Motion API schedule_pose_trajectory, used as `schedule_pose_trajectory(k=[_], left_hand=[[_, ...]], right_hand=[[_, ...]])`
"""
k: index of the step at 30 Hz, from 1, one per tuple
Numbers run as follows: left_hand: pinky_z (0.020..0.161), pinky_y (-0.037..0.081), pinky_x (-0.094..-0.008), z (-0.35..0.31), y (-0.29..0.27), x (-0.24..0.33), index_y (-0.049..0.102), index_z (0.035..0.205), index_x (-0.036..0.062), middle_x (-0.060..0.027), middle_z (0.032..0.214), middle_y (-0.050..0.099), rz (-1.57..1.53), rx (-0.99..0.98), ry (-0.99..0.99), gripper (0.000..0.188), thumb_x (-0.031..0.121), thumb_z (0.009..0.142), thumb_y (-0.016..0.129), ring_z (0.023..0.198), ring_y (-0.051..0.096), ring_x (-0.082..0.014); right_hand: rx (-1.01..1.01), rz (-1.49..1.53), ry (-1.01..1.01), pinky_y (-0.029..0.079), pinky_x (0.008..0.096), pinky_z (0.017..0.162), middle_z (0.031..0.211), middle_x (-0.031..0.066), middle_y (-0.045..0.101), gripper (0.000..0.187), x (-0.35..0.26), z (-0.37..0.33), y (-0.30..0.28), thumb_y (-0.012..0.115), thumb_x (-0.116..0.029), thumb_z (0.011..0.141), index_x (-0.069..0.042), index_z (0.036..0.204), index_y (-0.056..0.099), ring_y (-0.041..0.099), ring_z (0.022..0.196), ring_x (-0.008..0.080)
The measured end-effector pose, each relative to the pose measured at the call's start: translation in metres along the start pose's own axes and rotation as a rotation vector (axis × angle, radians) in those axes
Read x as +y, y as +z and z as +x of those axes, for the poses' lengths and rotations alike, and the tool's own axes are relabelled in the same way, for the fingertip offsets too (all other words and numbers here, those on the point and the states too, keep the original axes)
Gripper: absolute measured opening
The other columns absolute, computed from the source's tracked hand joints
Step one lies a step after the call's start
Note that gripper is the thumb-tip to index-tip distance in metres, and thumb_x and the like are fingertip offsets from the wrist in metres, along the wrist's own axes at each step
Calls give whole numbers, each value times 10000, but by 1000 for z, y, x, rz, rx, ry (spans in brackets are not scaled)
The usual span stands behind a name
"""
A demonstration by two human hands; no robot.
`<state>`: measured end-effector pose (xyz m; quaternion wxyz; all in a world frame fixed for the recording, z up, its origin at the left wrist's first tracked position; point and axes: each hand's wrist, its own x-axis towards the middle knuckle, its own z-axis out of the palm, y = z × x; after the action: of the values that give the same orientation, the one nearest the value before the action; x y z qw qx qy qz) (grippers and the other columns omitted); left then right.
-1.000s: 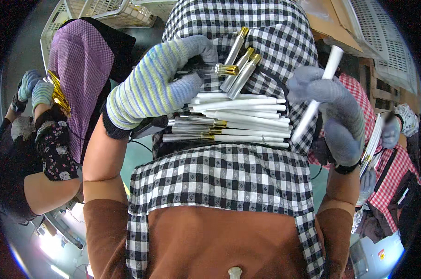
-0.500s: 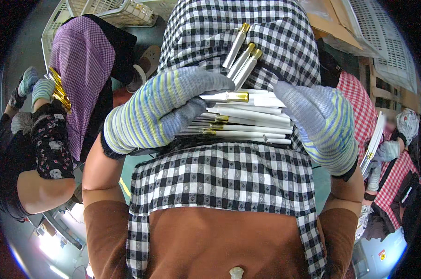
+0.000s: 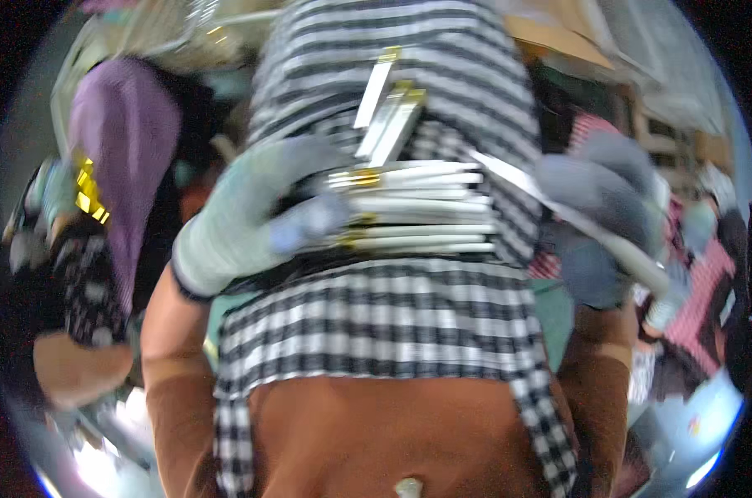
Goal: Arranging small white tubes with gold tips into organized bundles on the lap.
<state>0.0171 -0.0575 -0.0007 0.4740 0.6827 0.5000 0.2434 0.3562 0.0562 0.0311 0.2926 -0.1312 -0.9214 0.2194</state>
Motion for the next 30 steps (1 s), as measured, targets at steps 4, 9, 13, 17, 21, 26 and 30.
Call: schedule_pose_trajectory(k=[4,9,13,17,21,26,30], left_hand=[[844,535,-363,11,9,7,695,1157,-19,-137,1054,724,-126,234,-63,535,414,866,812,921,702,-251],[776,515,-301,25,-1,5,696,1115,11,19,910,692,-170,274,-175,398,333,914,815,829,625,-107],[859,503,-294,21,-3,-1,693,1224,2,-1,1015,692,-202,337,-126,387,336,1028,680,903,609,-89],[905,522,-323,21,-13,-2,673,1306,-34,-113,1104,742,-49,276,5,513,406,1058,585,995,692,-175],[822,567,-356,25,-21,-4,697,1285,-27,-191,1036,762,85,194,122,531,432,1032,617,916,755,-275],[871,592,-366,10,-17,-1,719,1270,0,-187,1093,778,61,133,78,388,272,994,734,991,771,-314],[856,600,-391,0,-17,7,729,1254,16,-179,1060,780,154,103,105,410,321,980,747,956,768,-333]], right_hand=[[-27,696,143,593,336,700,932,83,748,219,-4,13,41,758,-127,946,-39,1147,746,727,804,196],[130,792,124,558,319,670,907,80,739,322,-7,26,52,870,-183,856,-39,1115,746,718,771,206],[27,981,309,543,307,695,891,73,724,381,0,14,30,907,-271,818,-36,1064,735,688,786,166],[-54,951,305,590,306,709,945,176,740,558,0,15,12,671,-462,1014,73,1172,698,722,789,219],[-120,739,524,581,347,841,1061,154,757,340,-3,13,-4,673,-191,1003,35,1257,673,733,911,236],[-212,221,365,577,408,838,1073,159,759,383,-13,10,-1,678,-57,932,-55,1315,686,727,894,324],[-349,-12,358,534,426,797,1013,146,753,365,-20,12,-8,678,-69,913,-50,1274,731,699,867,335]])
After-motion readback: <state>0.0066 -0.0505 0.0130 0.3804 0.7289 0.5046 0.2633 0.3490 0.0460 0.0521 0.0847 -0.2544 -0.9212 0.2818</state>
